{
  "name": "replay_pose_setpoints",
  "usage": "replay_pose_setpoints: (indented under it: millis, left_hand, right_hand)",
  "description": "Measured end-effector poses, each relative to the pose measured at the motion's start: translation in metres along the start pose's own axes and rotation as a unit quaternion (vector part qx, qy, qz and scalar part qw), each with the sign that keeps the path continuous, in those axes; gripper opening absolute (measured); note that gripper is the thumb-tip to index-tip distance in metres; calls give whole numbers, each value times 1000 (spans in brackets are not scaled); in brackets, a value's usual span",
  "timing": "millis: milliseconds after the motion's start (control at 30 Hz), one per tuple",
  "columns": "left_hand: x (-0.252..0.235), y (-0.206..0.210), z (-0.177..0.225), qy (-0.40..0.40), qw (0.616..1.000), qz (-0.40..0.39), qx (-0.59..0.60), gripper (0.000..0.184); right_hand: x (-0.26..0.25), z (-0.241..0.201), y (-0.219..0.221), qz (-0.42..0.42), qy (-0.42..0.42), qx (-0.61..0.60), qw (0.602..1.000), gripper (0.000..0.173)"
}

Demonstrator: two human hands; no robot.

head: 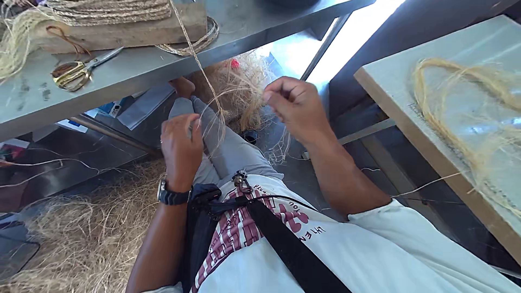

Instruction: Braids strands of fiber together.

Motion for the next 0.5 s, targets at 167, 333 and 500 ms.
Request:
replay_pose_setpoints:
  millis: [167, 333, 500]
  left_hand:
    - [29, -45, 36, 34, 986, -101, 128, 31]
    - [69, -28, 83, 212, 886, -389, 140, 36]
    - [86, -43, 91, 355, 731, -497, 305, 43]
  right_hand:
    - [-6, -3, 12, 3, -18, 1, 1000, 12]
    - [0, -10, 23, 8, -42, 22, 999, 12]
    - [-1, -10, 16, 68, -53, 67, 994, 13]
Point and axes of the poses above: each hand's wrist, its own x-axis away from the middle knuckle, its own y-axis out of the palm, z = x × y, the point moved 7 cm from there along -x, towards the middle knuckle, and after that the axes turned 8 degrees about -y, right-handed, at the moved point
